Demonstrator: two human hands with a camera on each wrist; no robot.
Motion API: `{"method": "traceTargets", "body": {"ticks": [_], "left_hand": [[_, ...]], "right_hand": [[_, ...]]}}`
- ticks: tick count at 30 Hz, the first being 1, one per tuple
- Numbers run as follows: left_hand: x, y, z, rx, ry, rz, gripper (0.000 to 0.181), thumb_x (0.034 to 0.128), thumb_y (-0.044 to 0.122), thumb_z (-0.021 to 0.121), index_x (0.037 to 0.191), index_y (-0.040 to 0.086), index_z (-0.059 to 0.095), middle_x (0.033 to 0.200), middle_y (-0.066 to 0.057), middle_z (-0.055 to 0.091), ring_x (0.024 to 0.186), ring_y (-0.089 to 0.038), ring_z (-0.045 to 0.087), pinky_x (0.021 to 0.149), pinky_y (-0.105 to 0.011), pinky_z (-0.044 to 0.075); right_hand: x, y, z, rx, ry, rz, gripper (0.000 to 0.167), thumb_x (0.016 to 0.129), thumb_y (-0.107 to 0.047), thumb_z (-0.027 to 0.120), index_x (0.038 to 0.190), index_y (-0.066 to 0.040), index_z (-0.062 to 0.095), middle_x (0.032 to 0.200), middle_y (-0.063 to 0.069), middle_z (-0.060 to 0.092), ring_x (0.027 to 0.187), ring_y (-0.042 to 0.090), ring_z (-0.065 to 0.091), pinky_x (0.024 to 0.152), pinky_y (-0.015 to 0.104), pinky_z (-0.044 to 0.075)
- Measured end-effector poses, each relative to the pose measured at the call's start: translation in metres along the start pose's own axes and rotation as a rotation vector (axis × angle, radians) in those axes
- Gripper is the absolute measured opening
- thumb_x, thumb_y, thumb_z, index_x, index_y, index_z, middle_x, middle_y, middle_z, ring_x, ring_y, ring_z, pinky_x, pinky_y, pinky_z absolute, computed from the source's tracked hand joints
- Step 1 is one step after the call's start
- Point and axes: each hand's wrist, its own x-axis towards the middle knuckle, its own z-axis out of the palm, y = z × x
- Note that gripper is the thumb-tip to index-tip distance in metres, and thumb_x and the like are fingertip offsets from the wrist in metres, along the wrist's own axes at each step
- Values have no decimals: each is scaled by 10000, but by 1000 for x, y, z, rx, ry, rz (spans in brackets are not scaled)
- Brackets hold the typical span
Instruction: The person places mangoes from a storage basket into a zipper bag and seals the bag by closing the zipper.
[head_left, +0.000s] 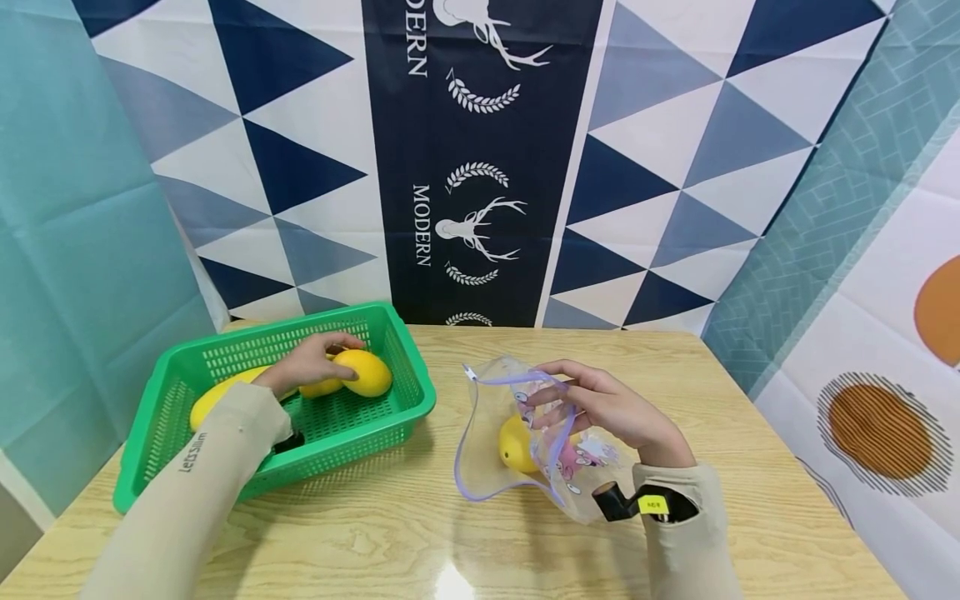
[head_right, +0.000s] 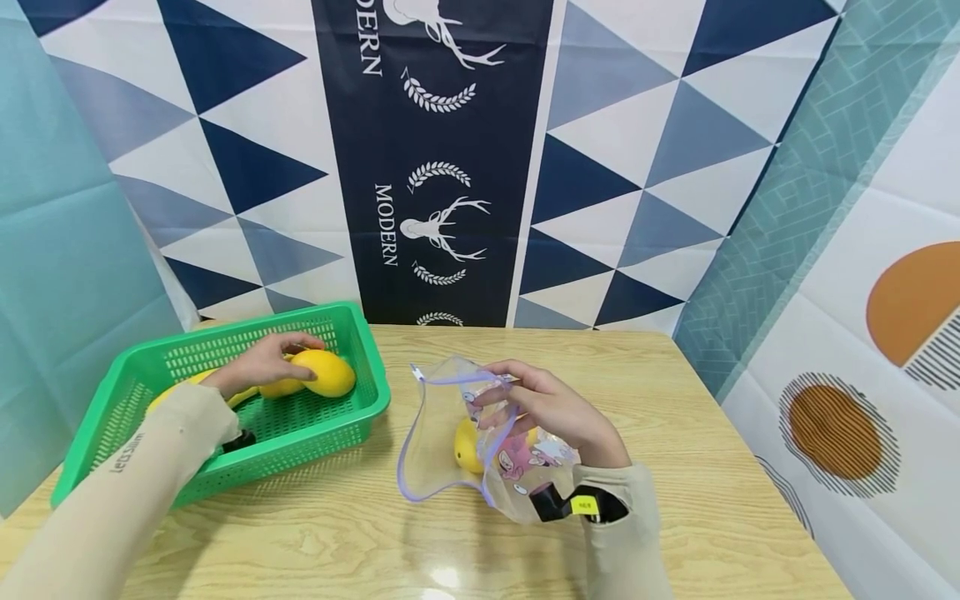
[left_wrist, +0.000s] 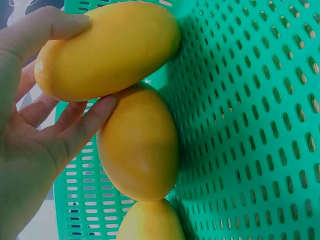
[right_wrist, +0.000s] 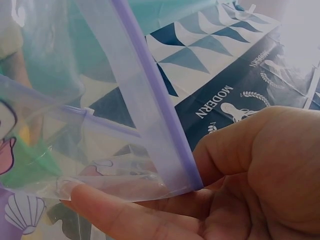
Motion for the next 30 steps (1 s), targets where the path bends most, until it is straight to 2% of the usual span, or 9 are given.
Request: {"method": "traceTargets", "body": {"ticks": [8, 11, 18, 23, 30], "left_hand": [[1, -1, -5, 29, 26, 19, 443, 873, 129, 756, 1262, -35, 625, 1347, -251, 523, 1046, -374, 584, 895, -486, 497], [1, 0, -7, 24, 36, 24, 447, 875, 148, 759, 1263, -31, 627, 1357, -250, 519, 1049, -366, 587, 887, -475, 501], [-3, 10, -16, -39, 142, 19, 499, 876, 162, 765, 1317, 0, 597, 1314, -207, 540, 1002, -309, 528, 827, -416, 482], [-5, 17, -21, -58, 191, 52, 508, 891, 158, 755, 1345, 13, 578, 1329, -185, 511, 1038, -297, 532, 819, -352, 486], [-4, 28, -25, -115, 216, 81, 510, 902, 119, 742, 1365, 14, 558, 1375, -170, 515, 1166, -322, 520, 844, -240, 491]], "right_hand": [[0, 0, 0, 5, 6, 5, 424, 1056, -31, 277, 1446, 133, 295, 1268, 383, 552, 992, 245, 713, 773, 415, 593], [0, 0, 0, 13, 3, 5, 424, 1056, -31, 273, 1446, 134, 294, 1269, 384, 550, 998, 250, 711, 775, 420, 592], [-1, 0, -1, 6, 8, 3, 419, 1057, -36, 280, 1440, 131, 303, 1271, 385, 549, 997, 243, 712, 771, 423, 593], [-2, 0, -1, 6, 6, 2, 420, 1059, -38, 284, 1442, 132, 302, 1270, 383, 551, 992, 248, 713, 775, 428, 591], [-2, 0, -2, 3, 5, -2, 421, 1058, -41, 289, 1443, 128, 301, 1267, 382, 554, 989, 247, 714, 776, 434, 591]]}}
